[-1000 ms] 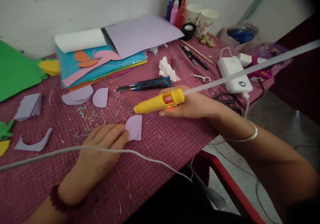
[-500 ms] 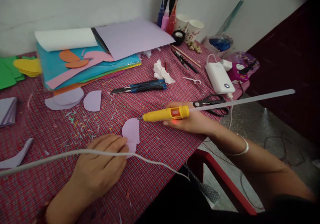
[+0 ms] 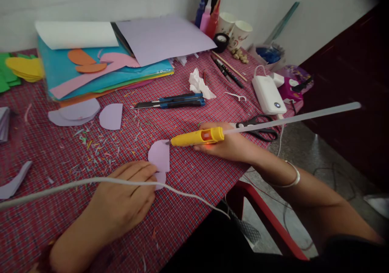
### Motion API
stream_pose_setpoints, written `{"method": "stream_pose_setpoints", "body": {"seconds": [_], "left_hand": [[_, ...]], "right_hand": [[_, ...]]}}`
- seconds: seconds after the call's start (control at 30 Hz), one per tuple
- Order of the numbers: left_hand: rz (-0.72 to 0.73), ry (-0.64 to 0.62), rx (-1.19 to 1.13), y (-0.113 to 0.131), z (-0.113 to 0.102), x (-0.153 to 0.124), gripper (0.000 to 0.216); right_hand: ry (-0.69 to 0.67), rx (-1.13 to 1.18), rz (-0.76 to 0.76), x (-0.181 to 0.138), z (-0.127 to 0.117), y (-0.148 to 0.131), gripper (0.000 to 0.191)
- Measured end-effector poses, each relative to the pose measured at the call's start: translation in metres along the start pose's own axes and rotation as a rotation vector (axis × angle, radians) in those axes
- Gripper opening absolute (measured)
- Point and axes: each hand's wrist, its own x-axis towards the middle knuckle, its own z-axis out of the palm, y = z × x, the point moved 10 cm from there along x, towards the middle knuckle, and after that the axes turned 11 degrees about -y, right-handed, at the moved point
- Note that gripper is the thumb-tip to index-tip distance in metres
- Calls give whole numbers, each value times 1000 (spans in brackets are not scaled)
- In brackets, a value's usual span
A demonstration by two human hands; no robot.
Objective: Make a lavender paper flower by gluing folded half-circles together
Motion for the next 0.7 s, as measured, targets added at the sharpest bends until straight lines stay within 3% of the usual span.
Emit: {"method": "stream_pose_setpoints", "body": {"seconds": [0.43,0.7], "left_hand": [[-12,-43,-62,-4,6,3,16],[-11,-27,-80,-4,5,-1,13]], "right_hand": [[-85,-180,32,-5,5,-3,29],[-126,-157,-17,-11,14,-10,22]]}}
